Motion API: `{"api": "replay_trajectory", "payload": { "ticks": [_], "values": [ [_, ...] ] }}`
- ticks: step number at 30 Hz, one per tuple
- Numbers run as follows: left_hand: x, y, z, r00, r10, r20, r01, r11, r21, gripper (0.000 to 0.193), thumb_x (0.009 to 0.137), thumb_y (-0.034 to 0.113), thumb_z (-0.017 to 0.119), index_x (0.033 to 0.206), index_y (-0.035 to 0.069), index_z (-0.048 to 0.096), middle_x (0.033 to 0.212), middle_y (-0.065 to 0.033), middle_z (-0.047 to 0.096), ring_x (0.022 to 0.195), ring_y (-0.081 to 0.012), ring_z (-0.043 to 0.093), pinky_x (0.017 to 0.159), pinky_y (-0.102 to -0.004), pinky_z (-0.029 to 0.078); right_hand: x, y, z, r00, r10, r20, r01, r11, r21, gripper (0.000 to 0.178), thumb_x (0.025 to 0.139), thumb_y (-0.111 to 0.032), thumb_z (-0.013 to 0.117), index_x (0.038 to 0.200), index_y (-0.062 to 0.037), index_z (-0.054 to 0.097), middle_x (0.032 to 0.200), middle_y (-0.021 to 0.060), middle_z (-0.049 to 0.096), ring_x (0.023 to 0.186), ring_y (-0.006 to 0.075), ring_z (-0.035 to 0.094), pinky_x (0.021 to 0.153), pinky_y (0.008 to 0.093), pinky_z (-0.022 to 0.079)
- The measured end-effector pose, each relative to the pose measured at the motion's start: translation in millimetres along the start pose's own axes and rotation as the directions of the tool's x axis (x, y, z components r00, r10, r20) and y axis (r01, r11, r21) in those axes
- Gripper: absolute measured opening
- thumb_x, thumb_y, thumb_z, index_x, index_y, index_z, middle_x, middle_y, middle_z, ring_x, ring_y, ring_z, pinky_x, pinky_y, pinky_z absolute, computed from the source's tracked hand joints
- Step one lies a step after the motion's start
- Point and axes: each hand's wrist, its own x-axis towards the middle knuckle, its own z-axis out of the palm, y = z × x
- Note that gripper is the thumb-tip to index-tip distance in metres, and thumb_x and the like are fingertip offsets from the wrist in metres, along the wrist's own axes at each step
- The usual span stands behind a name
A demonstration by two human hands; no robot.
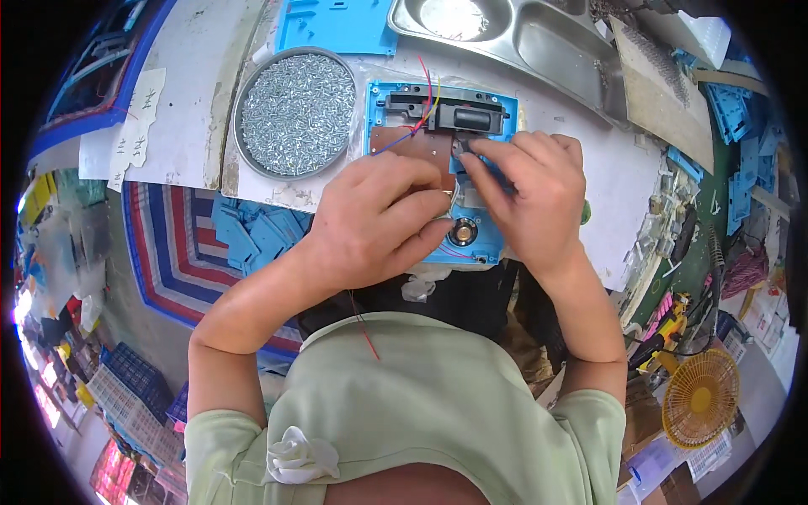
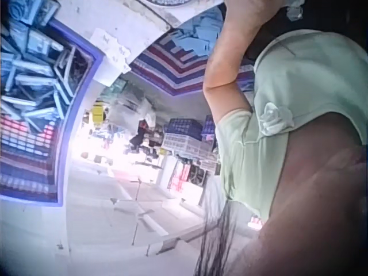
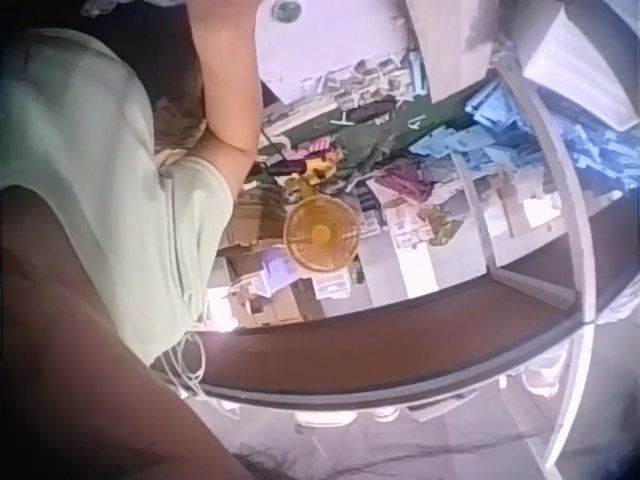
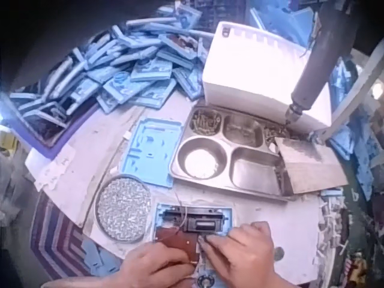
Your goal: Assembling and soldering components into a small blue electronic device casing.
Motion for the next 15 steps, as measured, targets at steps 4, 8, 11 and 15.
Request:
{"api": "replay_trajectory", "payload": {
  "ticks": [4,8,11,15],
  "values": [
    [-9.8,-0.2,-0.3,1.000,0.006,0.003,-0.006,1.000,0.007,0.028,0.072,0.009,0.082,0.097,0.008,0.070,0.099,-0.0069,0.066,0.079,-0.0250,0.062,0.068,-0.0376,0.047,4.1,-7.7,4.7,1.000,0.002,0.013,-0.001,0.998,-0.068,0.010,0.079,-0.016,0.081,0.081,-0.0130,0.072,0.066,-0.0006,0.055,0.066,0.0209,0.055,0.071,0.0382,0.034],
    [-14.2,-2.4,5.0,1.000,-0.002,-0.024,0.001,1.000,-0.016,0.027,0.072,0.010,0.082,0.096,0.009,0.069,0.099,-0.0058,0.066,0.078,-0.0243,0.061,0.068,-0.0375,0.045,7.7,-11.4,6.6,0.998,0.030,0.048,-0.026,0.996,-0.084,0.013,0.079,-0.014,0.081,0.075,-0.0129,0.068,0.066,-0.0001,0.056,0.065,0.0203,0.055,0.071,0.0382,0.033],
    [-15.8,-2.3,5.0,1.000,-0.010,-0.013,0.010,1.000,-0.012,0.023,0.073,0.013,0.082,0.092,0.010,0.069,0.100,-0.0043,0.064,0.084,-0.0233,0.062,0.074,-0.0380,0.046,10.3,-16.4,8.7,0.998,0.006,0.062,0.003,0.992,-0.130,0.015,0.076,-0.010,0.077,0.070,-0.0137,0.063,0.064,0.0004,0.054,0.063,0.0201,0.055,0.071,0.0385,0.032],
    [-15.8,-2.5,5.7,1.000,-0.010,-0.025,0.009,1.000,-0.013,0.019,0.074,0.014,0.081,0.087,0.010,0.068,0.098,-0.0029,0.063,0.086,-0.0221,0.062,0.076,-0.0381,0.047,14.0,-20.5,6.1,0.990,-0.060,0.126,0.083,0.980,-0.181,0.012,0.070,-0.010,0.069,0.067,-0.0131,0.058,0.064,0.0011,0.051,0.063,0.0205,0.054,0.070,0.0386,0.032]
  ]
}}
